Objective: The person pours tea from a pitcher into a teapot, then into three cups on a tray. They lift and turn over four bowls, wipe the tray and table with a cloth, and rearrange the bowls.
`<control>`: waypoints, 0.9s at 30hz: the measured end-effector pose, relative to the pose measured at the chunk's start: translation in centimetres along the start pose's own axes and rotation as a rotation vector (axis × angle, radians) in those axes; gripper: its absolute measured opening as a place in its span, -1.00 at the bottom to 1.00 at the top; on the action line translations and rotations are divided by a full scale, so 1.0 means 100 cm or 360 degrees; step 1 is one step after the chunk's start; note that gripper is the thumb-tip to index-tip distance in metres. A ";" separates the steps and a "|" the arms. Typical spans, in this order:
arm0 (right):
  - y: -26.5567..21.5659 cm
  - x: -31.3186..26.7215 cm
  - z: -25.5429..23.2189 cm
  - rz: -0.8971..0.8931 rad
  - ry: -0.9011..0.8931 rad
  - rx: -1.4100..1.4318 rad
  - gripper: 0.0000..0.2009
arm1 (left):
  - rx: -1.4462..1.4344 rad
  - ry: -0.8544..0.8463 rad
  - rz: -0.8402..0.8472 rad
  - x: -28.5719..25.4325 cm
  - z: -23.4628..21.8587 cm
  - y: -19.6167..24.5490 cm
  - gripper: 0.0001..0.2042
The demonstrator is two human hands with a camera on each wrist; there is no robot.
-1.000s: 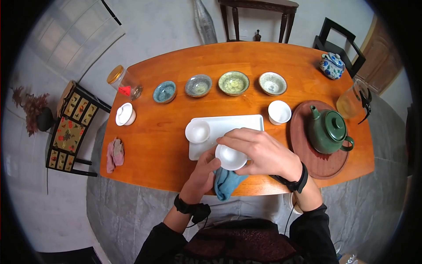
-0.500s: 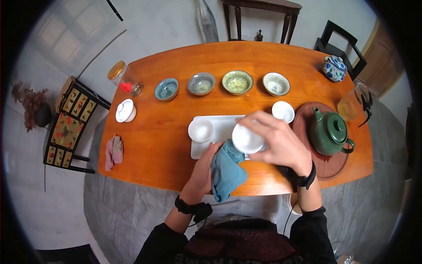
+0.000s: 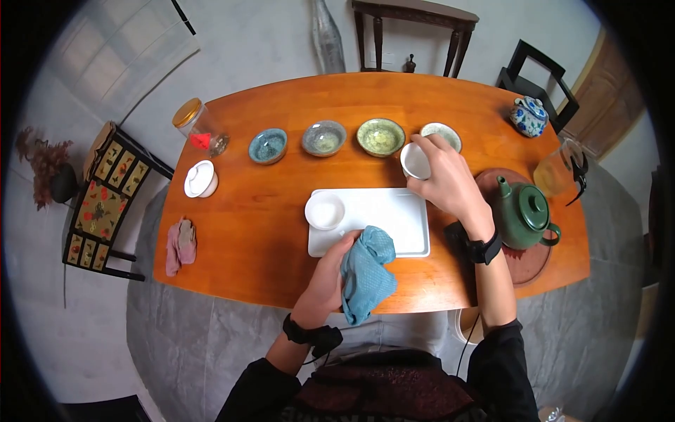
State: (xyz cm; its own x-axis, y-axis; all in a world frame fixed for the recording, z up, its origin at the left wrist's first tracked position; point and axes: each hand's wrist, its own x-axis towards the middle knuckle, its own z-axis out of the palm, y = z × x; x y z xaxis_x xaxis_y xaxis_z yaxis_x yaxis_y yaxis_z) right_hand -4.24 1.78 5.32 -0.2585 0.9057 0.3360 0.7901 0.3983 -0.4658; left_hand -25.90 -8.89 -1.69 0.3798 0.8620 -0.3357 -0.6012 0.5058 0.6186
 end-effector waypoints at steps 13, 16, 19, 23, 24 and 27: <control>0.011 0.001 0.018 0.0059 -0.0141 -0.0097 -0.47 | -0.0031 -0.0126 -0.0032 -0.001 -0.001 0.001 -0.62; 0.010 0.001 0.017 0.0093 -0.0136 -0.0091 -0.46 | -0.0022 -0.0133 -0.0019 -0.002 -0.001 0.001 -0.62; 0.008 0.001 0.015 0.0139 -0.0160 -0.0104 -0.45 | -0.0032 -0.0150 -0.0007 -0.001 -0.002 0.000 -0.61; 0.000 -0.003 0.011 0.0099 -0.0117 -0.0153 -0.44 | -0.0042 -0.0171 0.0000 -0.002 -0.003 0.001 -0.58; -0.003 -0.005 0.009 0.0088 -0.0114 -0.0198 -0.43 | -0.0043 -0.0170 0.0004 -0.002 -0.004 0.001 -0.58; -0.009 -0.008 0.008 -0.0088 -0.0002 -0.0421 -0.43 | -0.0027 -0.0207 0.0040 -0.001 -0.005 0.000 -0.56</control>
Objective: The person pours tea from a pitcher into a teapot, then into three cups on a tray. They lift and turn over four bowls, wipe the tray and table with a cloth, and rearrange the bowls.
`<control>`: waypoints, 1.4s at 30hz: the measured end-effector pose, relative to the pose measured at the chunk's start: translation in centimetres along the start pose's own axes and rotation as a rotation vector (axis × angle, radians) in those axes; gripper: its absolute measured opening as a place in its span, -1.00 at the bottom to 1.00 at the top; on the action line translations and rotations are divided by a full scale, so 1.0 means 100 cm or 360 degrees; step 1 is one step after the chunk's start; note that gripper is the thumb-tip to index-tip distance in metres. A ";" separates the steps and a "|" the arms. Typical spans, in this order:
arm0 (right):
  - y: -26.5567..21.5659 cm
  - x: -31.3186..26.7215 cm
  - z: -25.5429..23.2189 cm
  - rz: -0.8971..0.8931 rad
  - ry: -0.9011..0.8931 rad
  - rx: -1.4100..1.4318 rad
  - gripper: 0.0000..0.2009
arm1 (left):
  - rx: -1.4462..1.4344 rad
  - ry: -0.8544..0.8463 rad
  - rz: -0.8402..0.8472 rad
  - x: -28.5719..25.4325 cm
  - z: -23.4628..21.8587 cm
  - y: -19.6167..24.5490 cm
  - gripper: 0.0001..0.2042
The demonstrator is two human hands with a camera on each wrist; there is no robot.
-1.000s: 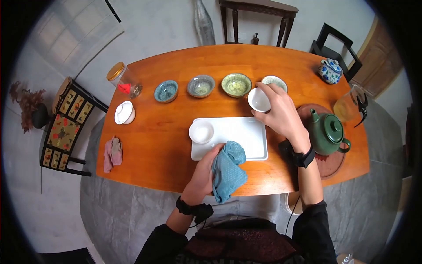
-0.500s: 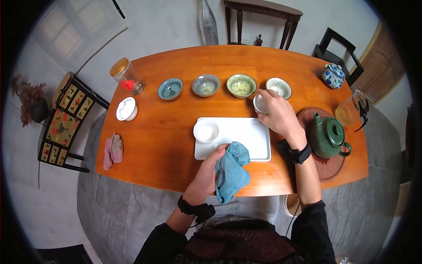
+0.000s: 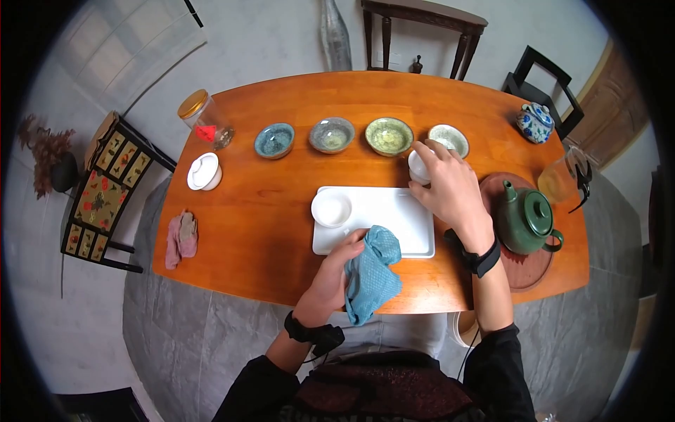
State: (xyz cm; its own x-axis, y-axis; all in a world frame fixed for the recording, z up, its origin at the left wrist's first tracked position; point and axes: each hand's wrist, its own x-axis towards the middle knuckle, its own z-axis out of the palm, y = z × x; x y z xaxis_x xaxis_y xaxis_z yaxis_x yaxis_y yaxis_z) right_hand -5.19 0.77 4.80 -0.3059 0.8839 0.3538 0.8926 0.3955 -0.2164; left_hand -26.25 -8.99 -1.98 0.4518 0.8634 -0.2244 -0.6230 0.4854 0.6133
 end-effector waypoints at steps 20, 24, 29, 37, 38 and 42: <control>-0.071 0.040 0.034 -0.0690 -0.0781 0.1042 -0.31 | 0.0119 0.0082 -0.0100 -0.006 0.014 0.009 -0.57; -0.063 0.044 0.032 -0.0660 -0.0784 0.0992 -0.38 | 0.0137 0.0087 -0.0081 -0.007 0.013 0.008 -0.57; -0.047 0.050 -0.009 -0.0646 -0.0545 0.1038 -0.43 | 0.0064 0.0117 -0.0043 -0.007 0.008 0.008 -0.57; -0.048 0.036 -0.054 -0.0786 -0.0427 0.0998 -0.45 | 0.0210 0.0266 0.0473 -0.004 -0.005 -0.004 -0.49; -0.052 0.033 -0.051 -0.0780 -0.0429 0.1001 -0.45 | 0.0602 0.0330 0.0681 -0.005 -0.003 -0.005 -0.49; -0.073 0.025 -0.034 -0.0755 -0.0801 0.0833 -0.52 | -0.0039 0.0515 0.0495 -0.006 0.007 -0.001 -0.45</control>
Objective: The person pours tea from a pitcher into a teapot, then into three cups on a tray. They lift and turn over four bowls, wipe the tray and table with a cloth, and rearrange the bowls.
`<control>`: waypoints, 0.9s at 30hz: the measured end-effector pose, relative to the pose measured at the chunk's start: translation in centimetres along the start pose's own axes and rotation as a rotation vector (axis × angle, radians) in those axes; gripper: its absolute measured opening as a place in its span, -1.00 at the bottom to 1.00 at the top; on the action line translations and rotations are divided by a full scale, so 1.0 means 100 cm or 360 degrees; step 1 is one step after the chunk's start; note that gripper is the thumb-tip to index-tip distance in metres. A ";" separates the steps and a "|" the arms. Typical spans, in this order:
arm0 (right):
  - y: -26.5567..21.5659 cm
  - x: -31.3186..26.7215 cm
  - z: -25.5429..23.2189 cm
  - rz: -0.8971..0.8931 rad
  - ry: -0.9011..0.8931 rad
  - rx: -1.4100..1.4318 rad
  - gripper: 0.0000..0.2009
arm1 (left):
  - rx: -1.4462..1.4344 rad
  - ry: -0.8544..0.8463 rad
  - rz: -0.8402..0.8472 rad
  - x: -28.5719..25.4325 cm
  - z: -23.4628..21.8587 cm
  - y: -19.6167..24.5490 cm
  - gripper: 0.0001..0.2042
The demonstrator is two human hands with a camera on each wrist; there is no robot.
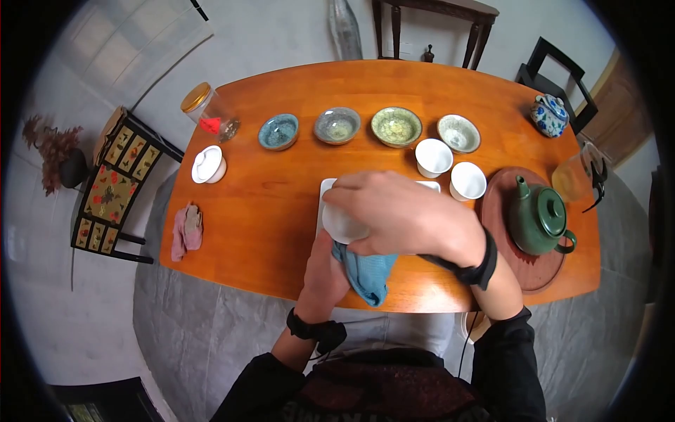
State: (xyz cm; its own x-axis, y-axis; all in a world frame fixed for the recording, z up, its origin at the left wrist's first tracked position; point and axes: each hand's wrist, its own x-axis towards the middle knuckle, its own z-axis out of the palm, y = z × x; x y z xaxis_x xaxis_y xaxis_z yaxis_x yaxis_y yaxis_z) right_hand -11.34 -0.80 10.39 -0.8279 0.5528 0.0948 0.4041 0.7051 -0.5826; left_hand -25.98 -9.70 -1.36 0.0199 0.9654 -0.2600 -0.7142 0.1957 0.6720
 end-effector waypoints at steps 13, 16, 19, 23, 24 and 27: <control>-0.011 -0.018 0.007 -0.0318 0.0292 -0.0347 -0.86 | 0.0271 -0.0191 0.0410 0.002 -0.012 -0.009 -0.39; -0.013 -0.018 0.000 -0.0355 0.0228 -0.0379 -0.81 | 0.0104 -0.0088 0.0404 0.001 -0.004 -0.004 -0.47; -0.010 -0.019 -0.022 -0.0263 0.0426 -0.0373 -0.44 | -0.0165 -0.0152 0.0244 0.001 -0.025 -0.005 -0.58; 0.025 -0.013 -0.038 0.0011 0.0579 -0.0319 -0.45 | -0.0322 0.0123 0.0109 -0.001 0.006 0.008 -0.62; 0.036 -0.010 -0.036 0.0112 0.0549 -0.0315 -0.46 | -0.0320 0.0291 0.0092 -0.001 0.011 0.009 -0.58; 0.067 -0.001 -0.021 0.0156 0.0515 -0.0364 -0.53 | -0.0445 0.0078 0.0072 0.001 -0.003 0.007 -0.67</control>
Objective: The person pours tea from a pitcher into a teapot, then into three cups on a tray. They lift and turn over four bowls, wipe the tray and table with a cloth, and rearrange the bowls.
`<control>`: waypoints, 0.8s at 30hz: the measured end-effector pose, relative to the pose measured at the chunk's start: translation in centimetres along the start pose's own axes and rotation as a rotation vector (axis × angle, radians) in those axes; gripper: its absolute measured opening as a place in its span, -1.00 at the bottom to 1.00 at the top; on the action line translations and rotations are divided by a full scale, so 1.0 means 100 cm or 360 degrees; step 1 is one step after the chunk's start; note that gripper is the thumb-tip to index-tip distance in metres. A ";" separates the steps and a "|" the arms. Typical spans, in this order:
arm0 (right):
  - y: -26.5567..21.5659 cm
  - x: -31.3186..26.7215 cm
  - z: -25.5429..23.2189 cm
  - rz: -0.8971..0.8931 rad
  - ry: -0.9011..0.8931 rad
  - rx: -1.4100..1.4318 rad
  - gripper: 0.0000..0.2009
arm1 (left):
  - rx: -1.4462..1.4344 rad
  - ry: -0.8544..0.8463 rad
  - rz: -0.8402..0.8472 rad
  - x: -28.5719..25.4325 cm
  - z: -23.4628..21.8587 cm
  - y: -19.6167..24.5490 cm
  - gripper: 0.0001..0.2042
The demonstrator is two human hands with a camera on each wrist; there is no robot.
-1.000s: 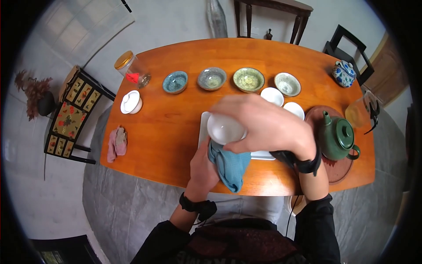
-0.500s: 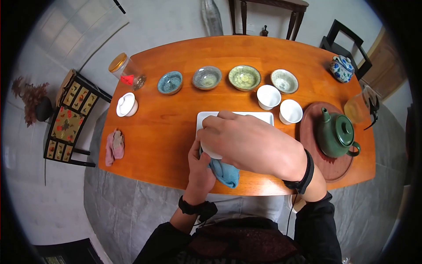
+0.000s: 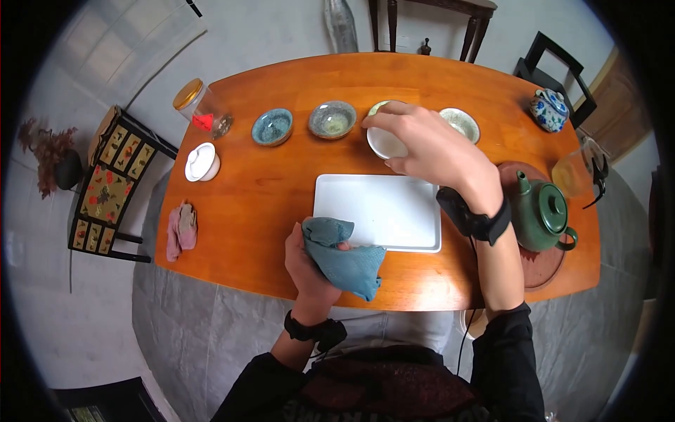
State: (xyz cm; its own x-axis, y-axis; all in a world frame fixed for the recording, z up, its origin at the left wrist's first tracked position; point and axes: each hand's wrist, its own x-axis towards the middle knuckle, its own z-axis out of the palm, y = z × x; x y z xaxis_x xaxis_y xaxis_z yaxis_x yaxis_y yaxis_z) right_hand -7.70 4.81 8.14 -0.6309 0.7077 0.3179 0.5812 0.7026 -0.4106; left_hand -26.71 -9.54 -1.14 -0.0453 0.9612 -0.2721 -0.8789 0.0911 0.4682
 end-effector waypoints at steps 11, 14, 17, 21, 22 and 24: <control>0.012 0.004 0.035 0.0082 -0.0209 -0.0010 -0.57 | 0.0048 0.0149 0.0003 0.000 0.003 0.000 -0.65; 0.012 0.004 0.037 0.0088 -0.0218 -0.0014 -0.59 | -0.0033 0.0041 -0.0012 0.001 -0.005 0.000 -0.69; 0.013 0.005 0.040 0.0076 -0.0197 -0.0005 -0.60 | -0.0011 -0.0022 -0.0004 0.002 -0.008 0.000 -0.68; 0.014 0.004 0.040 0.0037 -0.0138 0.0003 -0.60 | 0.0021 -0.0085 0.0115 0.001 -0.006 0.000 -0.66; 0.013 0.004 0.039 0.0033 -0.0133 0.0002 -0.60 | 0.0023 -0.0088 0.0119 0.001 -0.003 0.002 -0.66; 0.008 0.004 0.032 0.0120 -0.0227 0.0004 -0.60 | 0.0129 0.0011 0.0264 0.002 0.006 0.004 -0.63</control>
State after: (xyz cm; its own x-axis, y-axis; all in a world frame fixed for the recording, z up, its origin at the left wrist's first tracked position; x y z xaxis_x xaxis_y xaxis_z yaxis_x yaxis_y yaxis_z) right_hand -9.11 5.37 5.24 -0.6523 0.7405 0.1616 0.6285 0.6476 -0.4308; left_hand -26.81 -9.18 -0.49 -0.1899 0.9630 -0.1910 -0.8178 -0.0475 0.5735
